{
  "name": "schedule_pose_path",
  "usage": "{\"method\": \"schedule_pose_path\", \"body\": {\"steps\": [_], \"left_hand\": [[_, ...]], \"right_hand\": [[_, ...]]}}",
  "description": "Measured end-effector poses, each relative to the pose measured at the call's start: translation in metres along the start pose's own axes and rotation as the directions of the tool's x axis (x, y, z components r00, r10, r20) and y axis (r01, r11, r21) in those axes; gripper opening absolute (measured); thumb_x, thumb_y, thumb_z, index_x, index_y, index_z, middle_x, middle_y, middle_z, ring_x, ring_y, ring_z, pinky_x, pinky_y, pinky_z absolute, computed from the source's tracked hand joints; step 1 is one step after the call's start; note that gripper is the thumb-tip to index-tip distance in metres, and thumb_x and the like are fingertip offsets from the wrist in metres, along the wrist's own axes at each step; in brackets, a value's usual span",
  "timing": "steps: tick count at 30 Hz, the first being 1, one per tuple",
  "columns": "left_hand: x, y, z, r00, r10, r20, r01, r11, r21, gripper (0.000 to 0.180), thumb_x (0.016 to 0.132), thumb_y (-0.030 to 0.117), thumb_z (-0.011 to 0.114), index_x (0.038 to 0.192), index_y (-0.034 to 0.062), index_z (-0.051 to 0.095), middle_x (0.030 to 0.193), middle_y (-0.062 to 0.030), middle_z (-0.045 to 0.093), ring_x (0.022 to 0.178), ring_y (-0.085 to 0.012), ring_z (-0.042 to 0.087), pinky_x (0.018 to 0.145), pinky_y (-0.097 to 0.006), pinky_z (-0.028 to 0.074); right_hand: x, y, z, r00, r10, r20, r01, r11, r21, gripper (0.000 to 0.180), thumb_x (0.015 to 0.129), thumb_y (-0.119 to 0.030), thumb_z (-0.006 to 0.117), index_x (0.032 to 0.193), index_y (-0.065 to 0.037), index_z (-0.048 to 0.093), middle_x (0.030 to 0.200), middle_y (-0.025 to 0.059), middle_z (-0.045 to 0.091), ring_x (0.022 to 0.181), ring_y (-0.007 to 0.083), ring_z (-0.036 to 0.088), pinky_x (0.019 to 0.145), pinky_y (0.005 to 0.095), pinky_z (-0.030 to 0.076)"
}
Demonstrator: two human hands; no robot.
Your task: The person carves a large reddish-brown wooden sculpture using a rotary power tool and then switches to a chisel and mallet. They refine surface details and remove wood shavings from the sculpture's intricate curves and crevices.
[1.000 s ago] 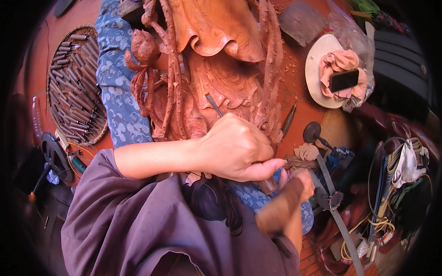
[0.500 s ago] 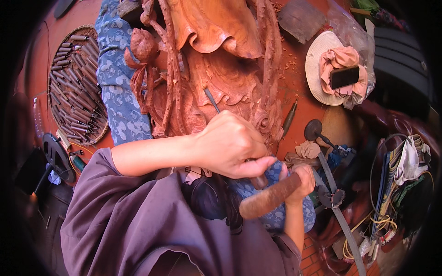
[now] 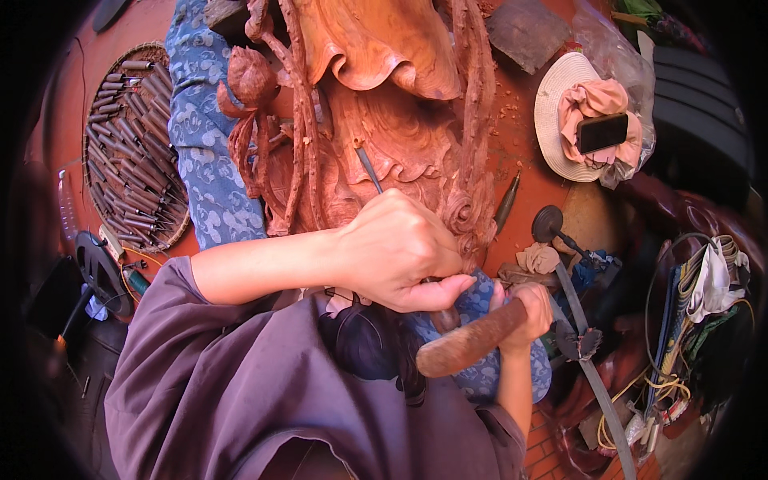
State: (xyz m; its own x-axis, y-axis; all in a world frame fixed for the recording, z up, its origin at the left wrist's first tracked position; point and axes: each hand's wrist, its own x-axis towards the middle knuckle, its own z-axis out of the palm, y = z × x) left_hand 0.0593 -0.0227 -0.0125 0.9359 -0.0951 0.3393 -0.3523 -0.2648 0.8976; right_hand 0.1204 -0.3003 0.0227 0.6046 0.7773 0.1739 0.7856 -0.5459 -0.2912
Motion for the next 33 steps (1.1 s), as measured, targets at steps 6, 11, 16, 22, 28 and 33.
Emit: {"method": "schedule_pose_path", "body": {"steps": [6,11,16,22,28,33], "left_hand": [[-0.001,0.002,0.003,1.0,-0.008,0.016,0.008,1.0,0.006,0.035,0.08,0.026,0.062,0.052,0.0069,0.055,0.052,-0.0097,0.051,0.048,-0.0305,0.055,0.044,-0.041,0.042],[0.002,-0.005,-0.002,1.0,-0.014,0.009,0.013,0.999,0.032,0.033,0.08,0.025,0.062,0.054,0.0069,0.056,0.052,-0.0097,0.051,0.048,-0.0301,0.055,0.044,-0.04,0.044],[0.003,0.013,0.0,0.998,0.048,-0.052,-0.043,0.995,0.094,0.035,0.082,0.027,0.063,0.054,0.0079,0.056,0.052,-0.0077,0.05,0.047,-0.0288,0.055,0.043,-0.04,0.043],[0.014,0.037,0.008,0.993,-0.026,-0.118,0.009,0.989,-0.146,0.039,0.086,0.027,0.063,0.054,0.0077,0.054,0.051,-0.0076,0.049,0.046,-0.029,0.054,0.041,-0.041,0.041],[0.023,0.031,0.013,0.965,-0.093,-0.245,0.065,0.99,-0.123,0.041,0.087,0.025,0.061,0.051,0.0079,0.051,0.05,-0.0082,0.049,0.045,-0.0296,0.053,0.04,-0.041,0.039],[0.025,0.024,0.002,0.963,-0.156,-0.219,0.129,0.983,-0.13,0.046,0.089,0.024,0.059,0.047,0.0082,0.048,0.046,-0.0085,0.045,0.039,-0.0305,0.048,0.038,-0.041,0.035]], "right_hand": [[0.0,0.004,0.009,0.99,-0.042,-0.137,0.076,0.963,0.257,0.03,0.074,0.001,0.077,0.086,-0.003,0.05,0.07,0.0123,0.057,0.059,0.0295,0.057,0.058,0.0414,0.05],[0.004,0.0,0.002,0.99,-0.103,-0.098,0.121,0.972,0.2,0.029,0.075,-0.002,0.077,0.087,-0.003,0.051,0.071,0.013,0.058,0.061,0.0317,0.059,0.06,0.0419,0.052],[0.004,-0.005,-0.002,1.0,0.007,0.014,-0.008,0.998,0.066,0.031,0.072,-0.003,0.079,0.083,-0.004,0.05,0.069,0.0108,0.057,0.059,0.0291,0.057,0.057,0.0382,0.05],[0.013,-0.027,0.003,0.924,0.327,-0.197,-0.191,0.844,0.502,0.027,0.073,0.0,0.074,0.078,-0.004,0.048,0.064,0.0056,0.051,0.058,0.018,0.05,0.057,0.0334,0.046],[-0.021,-0.006,-0.014,0.798,0.602,0.027,-0.508,0.648,0.568,0.036,0.075,-0.024,0.078,0.094,-0.006,0.053,0.087,0.0075,0.059,0.084,0.0202,0.058,0.081,0.0357,0.046],[-0.013,-0.001,-0.026,0.948,0.304,0.096,-0.319,0.914,0.252,0.051,0.073,-0.039,0.082,0.103,-0.006,0.058,0.1,0.0122,0.064,0.097,0.0243,0.062,0.09,0.0401,0.046]]}}
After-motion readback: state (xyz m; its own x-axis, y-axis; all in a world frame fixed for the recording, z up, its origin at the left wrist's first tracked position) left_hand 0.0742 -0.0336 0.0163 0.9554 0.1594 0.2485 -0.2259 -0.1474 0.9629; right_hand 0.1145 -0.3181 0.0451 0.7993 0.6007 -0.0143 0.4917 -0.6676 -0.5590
